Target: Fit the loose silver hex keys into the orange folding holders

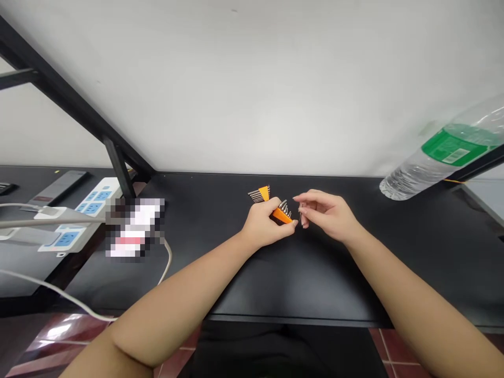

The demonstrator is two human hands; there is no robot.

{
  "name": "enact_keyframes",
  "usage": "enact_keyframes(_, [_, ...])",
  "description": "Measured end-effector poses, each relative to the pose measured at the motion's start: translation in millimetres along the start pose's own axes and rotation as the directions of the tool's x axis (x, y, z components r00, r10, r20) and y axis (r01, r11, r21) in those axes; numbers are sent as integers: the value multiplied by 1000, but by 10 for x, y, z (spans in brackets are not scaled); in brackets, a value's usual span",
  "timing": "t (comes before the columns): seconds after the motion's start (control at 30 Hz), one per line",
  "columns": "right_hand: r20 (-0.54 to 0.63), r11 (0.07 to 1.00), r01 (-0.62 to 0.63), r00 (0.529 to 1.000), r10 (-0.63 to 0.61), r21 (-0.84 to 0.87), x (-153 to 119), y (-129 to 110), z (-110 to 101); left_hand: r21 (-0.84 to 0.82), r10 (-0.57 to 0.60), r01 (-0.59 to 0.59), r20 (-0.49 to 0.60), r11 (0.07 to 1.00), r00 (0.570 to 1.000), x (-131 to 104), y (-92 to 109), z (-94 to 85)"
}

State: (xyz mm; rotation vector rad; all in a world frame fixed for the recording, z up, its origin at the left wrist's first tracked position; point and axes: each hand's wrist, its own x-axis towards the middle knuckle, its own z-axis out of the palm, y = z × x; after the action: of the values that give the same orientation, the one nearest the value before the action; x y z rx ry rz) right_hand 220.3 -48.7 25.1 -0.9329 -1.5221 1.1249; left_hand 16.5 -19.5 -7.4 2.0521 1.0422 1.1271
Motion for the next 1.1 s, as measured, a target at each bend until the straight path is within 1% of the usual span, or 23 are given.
enact_keyframes(0.1, [-46, 999, -3, 999, 6, 53, 1, 5, 44, -1, 3, -3, -12, 1000, 1000, -4, 0, 12])
enact_keyframes(0.17, [-60, 998, -13, 998, 17, 58, -1, 13, 67, -5, 5, -5, -21, 1000, 1000, -4, 4, 15])
enact_keyframes(0.23, [-70, 999, -3, 998, 6, 40, -7, 15, 90, -5, 11, -11, -31, 1000, 999, -2, 7, 12])
enact_keyframes(0.33, [-106, 999, 48, 993, -48, 0, -19, 5, 122, 0, 11, -11, -47, 1000, 999, 4, 9, 3])
enact_keyframes(0.47, [-151, 991, 90, 983, -105, -103, -40, -25, 134, -9, 0, 0, -27, 1000, 1000, 11, 10, -5])
enact_keyframes(0.53, [-134, 976, 116, 981, -142, -182, -53, -35, 126, -4, -6, 6, -33, 1000, 999, 12, 9, -2])
enact_keyframes(0.6, [-92, 953, 152, 979, -181, -261, -68, -37, 116, 14, -14, 14, -48, 1000, 999, 11, 4, 5])
enact_keyframes(0.73, [-29, 899, 209, 971, -238, -384, -94, -34, 108, 54, -25, 27, -43, 998, 999, 0, -14, 21])
enact_keyframes(0.9, [-47, 871, 247, 955, -294, -425, -102, -71, 110, 79, -32, 34, -20, 996, 999, -3, -20, 23])
enact_keyframes(1.1, [-35, 828, 249, 951, -307, -503, -106, -51, 87, 93, -53, 53, -6, 994, 999, 6, -5, 14])
